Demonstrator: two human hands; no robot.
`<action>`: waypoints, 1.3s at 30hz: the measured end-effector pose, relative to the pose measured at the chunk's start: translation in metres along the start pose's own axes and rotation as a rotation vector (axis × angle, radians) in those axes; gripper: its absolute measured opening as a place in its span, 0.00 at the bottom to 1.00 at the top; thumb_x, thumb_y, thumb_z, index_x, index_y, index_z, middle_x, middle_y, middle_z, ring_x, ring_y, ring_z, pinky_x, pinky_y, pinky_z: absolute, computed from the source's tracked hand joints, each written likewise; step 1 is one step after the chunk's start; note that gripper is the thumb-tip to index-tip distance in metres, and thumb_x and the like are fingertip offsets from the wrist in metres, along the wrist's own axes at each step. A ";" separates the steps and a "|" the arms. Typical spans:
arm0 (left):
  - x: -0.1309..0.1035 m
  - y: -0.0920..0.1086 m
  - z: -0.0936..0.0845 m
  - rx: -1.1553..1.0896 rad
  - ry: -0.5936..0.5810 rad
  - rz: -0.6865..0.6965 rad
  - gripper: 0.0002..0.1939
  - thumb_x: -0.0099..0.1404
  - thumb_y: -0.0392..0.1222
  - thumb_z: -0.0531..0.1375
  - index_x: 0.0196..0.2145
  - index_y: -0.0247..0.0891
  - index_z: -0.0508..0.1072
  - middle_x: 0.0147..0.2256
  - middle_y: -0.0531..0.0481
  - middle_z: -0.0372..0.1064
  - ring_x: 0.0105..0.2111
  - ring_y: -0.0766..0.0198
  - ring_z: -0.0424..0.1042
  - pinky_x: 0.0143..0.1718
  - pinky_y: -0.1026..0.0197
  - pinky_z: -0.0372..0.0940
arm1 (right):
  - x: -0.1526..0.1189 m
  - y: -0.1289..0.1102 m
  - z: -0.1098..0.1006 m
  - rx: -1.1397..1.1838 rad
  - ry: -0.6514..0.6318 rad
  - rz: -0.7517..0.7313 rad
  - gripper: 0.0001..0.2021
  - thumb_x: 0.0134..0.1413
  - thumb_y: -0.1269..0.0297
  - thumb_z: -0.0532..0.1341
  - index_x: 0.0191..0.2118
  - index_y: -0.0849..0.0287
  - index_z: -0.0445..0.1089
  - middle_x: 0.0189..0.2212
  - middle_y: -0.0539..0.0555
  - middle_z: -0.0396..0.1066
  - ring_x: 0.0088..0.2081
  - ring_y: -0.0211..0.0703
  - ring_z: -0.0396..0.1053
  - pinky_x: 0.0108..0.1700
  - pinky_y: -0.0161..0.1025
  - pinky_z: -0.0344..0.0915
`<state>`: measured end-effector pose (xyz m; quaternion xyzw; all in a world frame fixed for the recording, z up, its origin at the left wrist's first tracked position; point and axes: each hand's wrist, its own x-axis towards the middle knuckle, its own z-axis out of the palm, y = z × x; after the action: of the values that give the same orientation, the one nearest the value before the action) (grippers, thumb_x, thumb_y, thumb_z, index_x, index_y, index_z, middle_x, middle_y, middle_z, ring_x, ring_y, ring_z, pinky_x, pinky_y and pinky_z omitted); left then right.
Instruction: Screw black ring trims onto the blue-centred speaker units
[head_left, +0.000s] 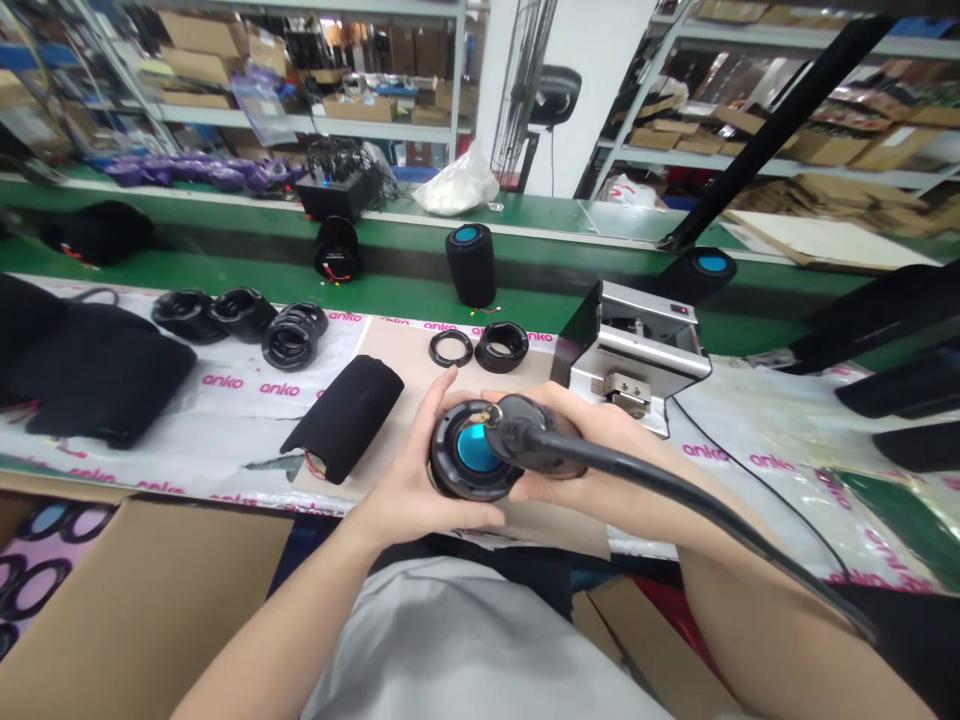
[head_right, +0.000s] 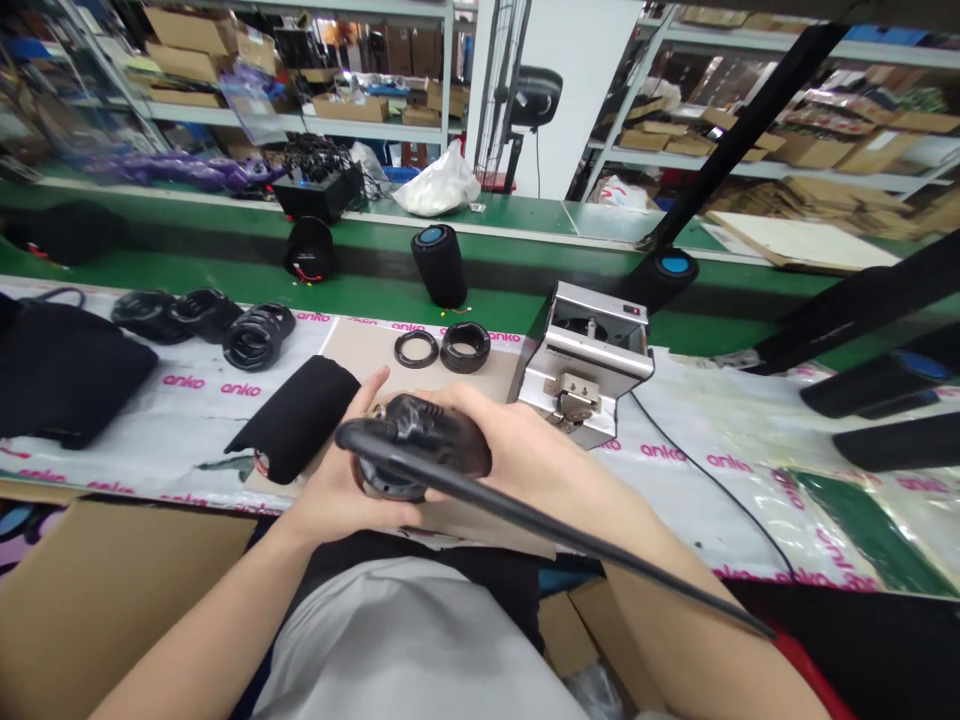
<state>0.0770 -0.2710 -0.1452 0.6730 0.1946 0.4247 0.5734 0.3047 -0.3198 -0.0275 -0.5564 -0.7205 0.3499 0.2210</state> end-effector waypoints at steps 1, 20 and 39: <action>0.000 -0.001 0.001 -0.023 0.015 -0.003 0.69 0.53 0.49 0.83 0.79 0.57 0.45 0.68 0.39 0.67 0.66 0.40 0.74 0.68 0.37 0.70 | -0.001 -0.005 -0.001 -0.018 -0.016 0.014 0.28 0.56 0.56 0.74 0.62 0.47 0.73 0.32 0.45 0.75 0.29 0.40 0.70 0.37 0.36 0.70; 0.004 0.013 0.005 0.220 0.107 0.115 0.44 0.57 0.53 0.79 0.64 0.46 0.64 0.65 0.39 0.72 0.65 0.43 0.75 0.66 0.42 0.72 | 0.019 0.034 -0.002 0.338 -0.043 -0.200 0.41 0.49 0.55 0.81 0.67 0.53 0.71 0.51 0.52 0.80 0.55 0.53 0.78 0.57 0.45 0.77; 0.020 0.034 -0.026 0.430 -0.188 0.045 0.43 0.60 0.48 0.77 0.69 0.52 0.66 0.69 0.45 0.68 0.70 0.43 0.67 0.73 0.46 0.63 | -0.002 0.053 0.043 0.550 0.220 0.053 0.46 0.37 0.56 0.86 0.65 0.35 0.73 0.62 0.45 0.75 0.65 0.54 0.72 0.71 0.54 0.67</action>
<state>0.0595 -0.2495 -0.1066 0.8206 0.2110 0.3215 0.4228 0.3094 -0.3253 -0.0956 -0.5290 -0.5554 0.4752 0.4312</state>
